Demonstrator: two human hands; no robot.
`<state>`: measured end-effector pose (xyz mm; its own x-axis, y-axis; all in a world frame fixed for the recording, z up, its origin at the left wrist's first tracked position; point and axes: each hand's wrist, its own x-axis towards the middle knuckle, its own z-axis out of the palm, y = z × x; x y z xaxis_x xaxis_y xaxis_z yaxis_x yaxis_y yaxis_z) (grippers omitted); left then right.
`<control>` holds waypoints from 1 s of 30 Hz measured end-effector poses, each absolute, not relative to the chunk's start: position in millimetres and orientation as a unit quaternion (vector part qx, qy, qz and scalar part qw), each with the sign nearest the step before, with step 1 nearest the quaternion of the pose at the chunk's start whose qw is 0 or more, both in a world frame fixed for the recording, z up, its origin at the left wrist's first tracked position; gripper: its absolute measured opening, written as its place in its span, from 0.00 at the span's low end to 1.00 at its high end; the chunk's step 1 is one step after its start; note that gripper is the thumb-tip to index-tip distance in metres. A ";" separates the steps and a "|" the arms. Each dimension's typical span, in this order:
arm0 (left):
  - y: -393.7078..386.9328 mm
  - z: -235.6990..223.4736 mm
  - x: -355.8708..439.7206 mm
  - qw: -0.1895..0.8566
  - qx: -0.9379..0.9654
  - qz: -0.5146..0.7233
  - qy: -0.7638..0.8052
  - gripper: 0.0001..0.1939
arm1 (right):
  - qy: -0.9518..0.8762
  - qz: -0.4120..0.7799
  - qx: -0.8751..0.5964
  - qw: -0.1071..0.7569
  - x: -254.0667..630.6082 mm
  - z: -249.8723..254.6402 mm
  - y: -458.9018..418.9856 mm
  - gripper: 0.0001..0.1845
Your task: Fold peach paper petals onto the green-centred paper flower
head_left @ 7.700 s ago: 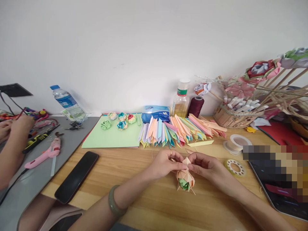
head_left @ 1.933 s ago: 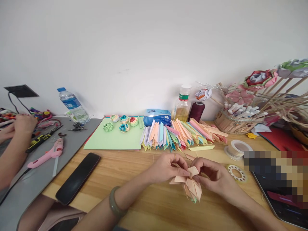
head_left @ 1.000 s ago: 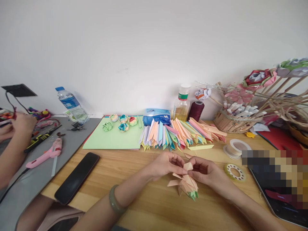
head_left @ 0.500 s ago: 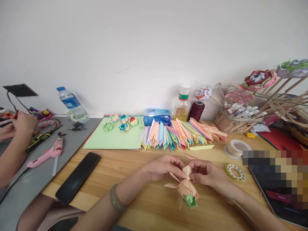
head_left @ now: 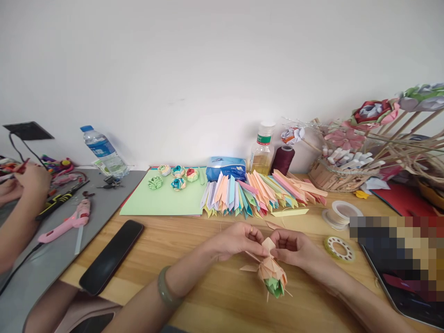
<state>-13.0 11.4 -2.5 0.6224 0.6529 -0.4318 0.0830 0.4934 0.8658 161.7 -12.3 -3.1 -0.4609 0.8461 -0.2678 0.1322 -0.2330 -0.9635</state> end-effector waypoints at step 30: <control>3.3 -7.6 -8.8 0.558 0.659 0.263 0.430 0.05 | -0.758 0.366 -0.476 0.254 163.5 -8.0 -17.7 0.10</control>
<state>-8.8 3.3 -7.6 0.4915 0.8605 -0.1337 0.2741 -0.0071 0.9617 163.5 -17.7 -8.0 -0.4172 0.9081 0.0363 0.5362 0.2782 -0.7969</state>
